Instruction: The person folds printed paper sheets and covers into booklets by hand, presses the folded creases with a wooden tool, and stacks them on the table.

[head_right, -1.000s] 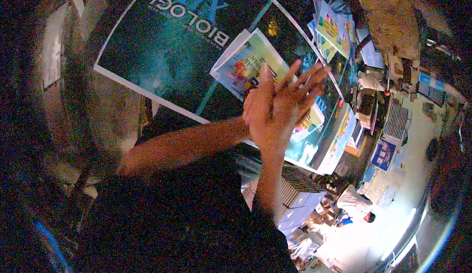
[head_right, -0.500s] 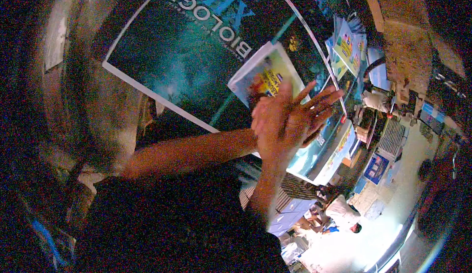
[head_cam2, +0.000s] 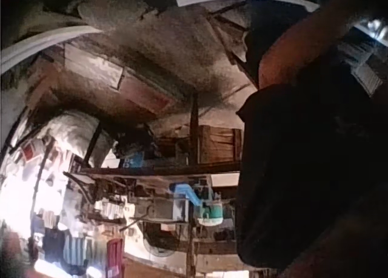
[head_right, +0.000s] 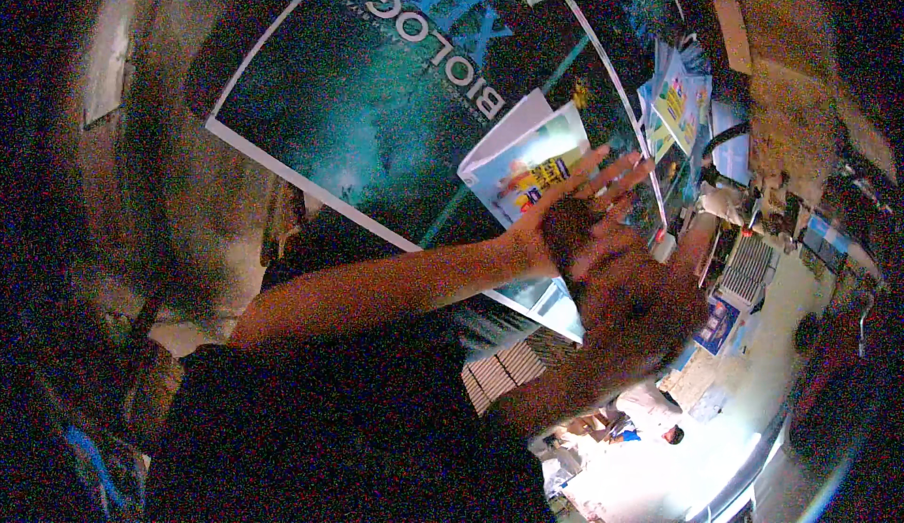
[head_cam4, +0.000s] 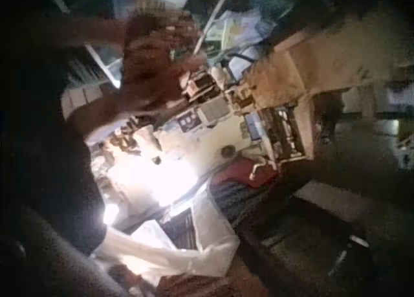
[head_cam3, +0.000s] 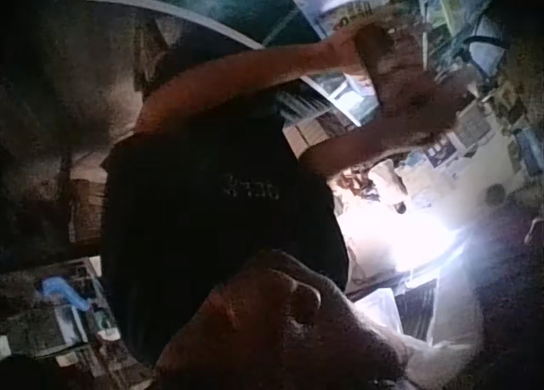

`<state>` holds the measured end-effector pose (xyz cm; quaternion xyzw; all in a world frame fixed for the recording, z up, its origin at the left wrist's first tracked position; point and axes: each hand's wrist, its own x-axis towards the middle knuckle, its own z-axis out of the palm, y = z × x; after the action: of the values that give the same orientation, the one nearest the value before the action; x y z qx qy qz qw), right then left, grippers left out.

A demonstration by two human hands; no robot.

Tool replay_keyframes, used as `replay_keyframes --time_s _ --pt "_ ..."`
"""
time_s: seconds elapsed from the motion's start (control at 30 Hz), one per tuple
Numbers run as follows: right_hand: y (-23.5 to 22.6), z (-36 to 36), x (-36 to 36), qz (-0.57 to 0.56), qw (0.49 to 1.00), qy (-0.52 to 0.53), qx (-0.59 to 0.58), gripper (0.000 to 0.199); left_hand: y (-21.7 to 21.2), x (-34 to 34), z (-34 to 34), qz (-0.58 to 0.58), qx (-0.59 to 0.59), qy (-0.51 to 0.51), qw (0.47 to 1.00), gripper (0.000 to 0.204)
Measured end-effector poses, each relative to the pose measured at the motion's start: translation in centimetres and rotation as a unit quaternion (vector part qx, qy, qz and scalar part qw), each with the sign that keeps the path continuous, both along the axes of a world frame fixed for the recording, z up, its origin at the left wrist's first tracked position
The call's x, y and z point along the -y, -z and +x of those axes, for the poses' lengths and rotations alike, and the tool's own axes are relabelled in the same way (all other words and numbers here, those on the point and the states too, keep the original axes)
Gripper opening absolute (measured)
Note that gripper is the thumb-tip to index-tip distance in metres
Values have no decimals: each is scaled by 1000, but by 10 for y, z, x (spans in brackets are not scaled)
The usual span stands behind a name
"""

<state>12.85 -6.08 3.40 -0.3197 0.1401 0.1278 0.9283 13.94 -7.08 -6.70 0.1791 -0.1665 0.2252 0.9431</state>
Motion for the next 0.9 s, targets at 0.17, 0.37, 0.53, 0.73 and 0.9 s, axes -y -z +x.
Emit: replay_keyframes --time_s 0.17,0.37,0.53,0.73,0.9 --pt "63 -24 1 -766 473 37 434 54 0 -7 -7 365 -124 -259 886 67" --pt "21 -31 7 -832 354 -129 407 44 7 -26 -5 535 -186 -353 745 69" --pt "-27 -18 -11 -591 437 -226 639 42 -2 -22 2 585 -205 -370 692 64" --pt "6 -47 -49 -653 693 -199 231 46 -2 -17 1 569 -207 -350 715 55" --pt "30 -40 -25 -745 615 -47 255 48 14 -7 14 580 -243 -376 681 48"
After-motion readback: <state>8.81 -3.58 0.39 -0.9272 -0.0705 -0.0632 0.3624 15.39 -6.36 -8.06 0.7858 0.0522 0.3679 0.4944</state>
